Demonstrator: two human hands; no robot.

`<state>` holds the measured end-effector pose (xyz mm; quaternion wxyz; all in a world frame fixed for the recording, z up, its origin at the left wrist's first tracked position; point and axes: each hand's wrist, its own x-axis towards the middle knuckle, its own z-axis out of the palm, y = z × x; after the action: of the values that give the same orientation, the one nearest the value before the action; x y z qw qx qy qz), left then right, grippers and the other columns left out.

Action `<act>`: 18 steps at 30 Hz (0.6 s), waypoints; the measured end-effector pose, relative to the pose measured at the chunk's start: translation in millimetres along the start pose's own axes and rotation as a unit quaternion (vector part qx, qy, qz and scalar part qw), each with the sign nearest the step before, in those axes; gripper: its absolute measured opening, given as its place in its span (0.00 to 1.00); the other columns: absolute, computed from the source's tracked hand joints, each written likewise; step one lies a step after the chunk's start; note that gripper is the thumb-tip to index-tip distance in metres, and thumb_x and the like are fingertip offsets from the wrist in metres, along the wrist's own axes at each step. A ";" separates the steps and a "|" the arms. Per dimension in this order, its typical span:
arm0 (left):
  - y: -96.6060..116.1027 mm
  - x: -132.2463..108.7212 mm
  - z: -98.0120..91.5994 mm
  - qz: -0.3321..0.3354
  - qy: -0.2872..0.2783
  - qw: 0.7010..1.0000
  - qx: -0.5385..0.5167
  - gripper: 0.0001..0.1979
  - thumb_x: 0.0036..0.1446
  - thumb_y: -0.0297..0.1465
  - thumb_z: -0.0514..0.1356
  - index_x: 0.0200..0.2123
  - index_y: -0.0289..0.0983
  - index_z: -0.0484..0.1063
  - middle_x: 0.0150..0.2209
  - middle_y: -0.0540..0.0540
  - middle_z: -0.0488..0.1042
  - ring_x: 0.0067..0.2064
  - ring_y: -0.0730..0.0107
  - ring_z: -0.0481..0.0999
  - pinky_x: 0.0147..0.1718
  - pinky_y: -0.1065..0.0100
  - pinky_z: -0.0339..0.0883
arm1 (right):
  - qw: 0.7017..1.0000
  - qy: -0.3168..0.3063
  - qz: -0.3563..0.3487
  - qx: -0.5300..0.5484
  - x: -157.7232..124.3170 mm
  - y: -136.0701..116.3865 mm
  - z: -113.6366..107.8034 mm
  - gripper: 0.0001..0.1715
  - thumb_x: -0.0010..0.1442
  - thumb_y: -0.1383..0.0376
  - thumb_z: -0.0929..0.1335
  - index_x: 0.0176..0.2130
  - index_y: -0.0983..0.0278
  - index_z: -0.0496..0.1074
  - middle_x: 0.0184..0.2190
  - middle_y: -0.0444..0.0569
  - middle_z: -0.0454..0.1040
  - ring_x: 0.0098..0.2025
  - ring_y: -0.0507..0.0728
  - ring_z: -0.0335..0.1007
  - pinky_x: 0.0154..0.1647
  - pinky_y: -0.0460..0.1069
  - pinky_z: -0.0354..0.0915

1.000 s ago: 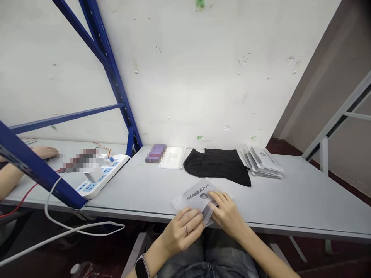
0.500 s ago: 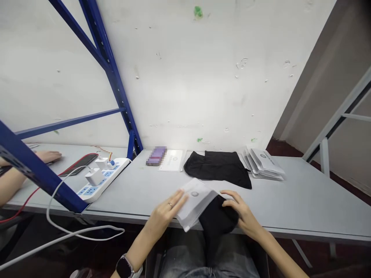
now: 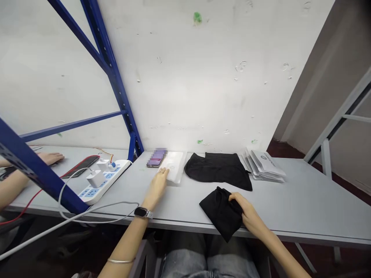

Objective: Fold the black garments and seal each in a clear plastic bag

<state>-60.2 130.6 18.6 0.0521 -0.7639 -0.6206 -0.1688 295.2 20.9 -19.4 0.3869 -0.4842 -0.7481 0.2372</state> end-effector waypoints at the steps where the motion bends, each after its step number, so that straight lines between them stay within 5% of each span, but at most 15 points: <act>1: -0.3 8.7 4.6 0.004 -0.004 1.000 -0.001 0.32 0.49 0.11 0.44 0.58 0.27 0.62 0.60 0.34 0.63 0.63 0.58 0.60 0.59 0.61 0.59 | 1.000 0.000 0.000 0.002 -0.2 -1.0 -0.6 0.22 0.48 0.74 0.55 0.40 0.59 0.66 0.40 0.48 0.70 0.44 0.58 0.66 0.46 0.52 0.61; 9: -2.6 53.2 23.7 -0.009 -0.024 1.000 -0.011 0.32 0.48 0.13 0.48 0.58 0.27 0.60 0.60 0.28 0.62 0.63 0.47 0.58 0.58 0.47 0.53 | 0.998 0.039 0.034 0.034 -0.2 -0.1 -5.4 0.19 0.60 0.67 0.56 0.39 0.60 0.72 0.39 0.51 0.73 0.44 0.60 0.69 0.47 0.54 0.63; 14: 36.9 18.0 14.7 0.057 0.000 0.997 -0.046 0.35 0.49 0.13 0.46 0.61 0.34 0.56 0.64 0.38 0.56 0.66 0.56 0.51 0.62 0.51 0.50 | 0.990 0.050 0.112 0.073 -2.2 1.0 -5.8 0.21 0.62 0.63 0.56 0.40 0.59 0.76 0.43 0.49 0.76 0.49 0.61 0.69 0.52 0.56 0.61; 18: 95.7 -30.9 2.1 0.163 0.017 0.977 -0.137 0.24 0.60 0.20 0.45 0.57 0.40 0.62 0.56 0.44 0.68 0.58 0.64 0.66 0.55 0.59 0.63 | 0.981 0.041 0.157 0.105 -1.2 -5.7 1.2 0.17 0.60 0.56 0.62 0.39 0.59 0.76 0.42 0.49 0.77 0.47 0.63 0.70 0.50 0.56 0.63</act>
<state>27.3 81.0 19.1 -0.0150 -0.8518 -0.4576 -0.2545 291.5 17.4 -16.4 0.4237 -0.5614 -0.6171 0.3527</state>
